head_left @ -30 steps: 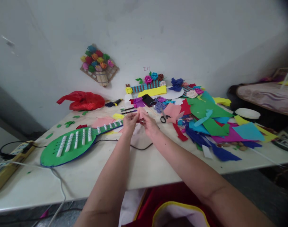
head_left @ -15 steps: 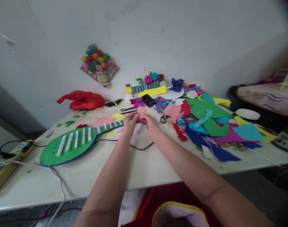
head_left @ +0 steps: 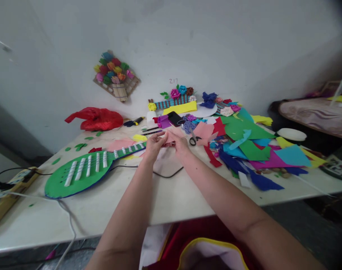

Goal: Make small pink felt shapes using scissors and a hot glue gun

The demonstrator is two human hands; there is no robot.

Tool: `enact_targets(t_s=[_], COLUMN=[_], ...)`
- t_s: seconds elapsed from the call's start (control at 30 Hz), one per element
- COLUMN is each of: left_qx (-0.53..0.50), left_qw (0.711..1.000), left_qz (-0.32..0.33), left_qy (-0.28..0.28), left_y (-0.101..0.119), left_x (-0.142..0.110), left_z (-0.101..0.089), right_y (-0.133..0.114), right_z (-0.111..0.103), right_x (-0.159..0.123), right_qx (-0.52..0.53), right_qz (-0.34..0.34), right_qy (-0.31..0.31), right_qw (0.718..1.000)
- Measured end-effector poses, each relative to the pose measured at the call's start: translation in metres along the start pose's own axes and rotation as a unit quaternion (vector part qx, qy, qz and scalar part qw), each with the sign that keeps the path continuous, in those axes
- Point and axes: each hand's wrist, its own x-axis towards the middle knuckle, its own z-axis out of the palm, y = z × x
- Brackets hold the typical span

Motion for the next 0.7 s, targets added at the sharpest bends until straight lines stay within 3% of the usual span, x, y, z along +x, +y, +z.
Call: enact_targets(t_s=[0.33, 0.7], left_qx=[0.003, -0.033], left_qw=[0.997, 0.988], left_qz=[-0.037, -0.107], left_qy=[-0.071, -0.108], left_y=[-0.004, 0.000], left_x=[0.001, -0.002], left_z=[-0.005, -0.010], right_y=[-0.001, 0.000], right_z=[-0.001, -0.002], right_x=[0.004, 0.005], right_qx=[-0.029, -0.055], right_qz=[0.001, 0.010], right_qy=[0.043, 0.035], right_qw=[0.999, 0.998])
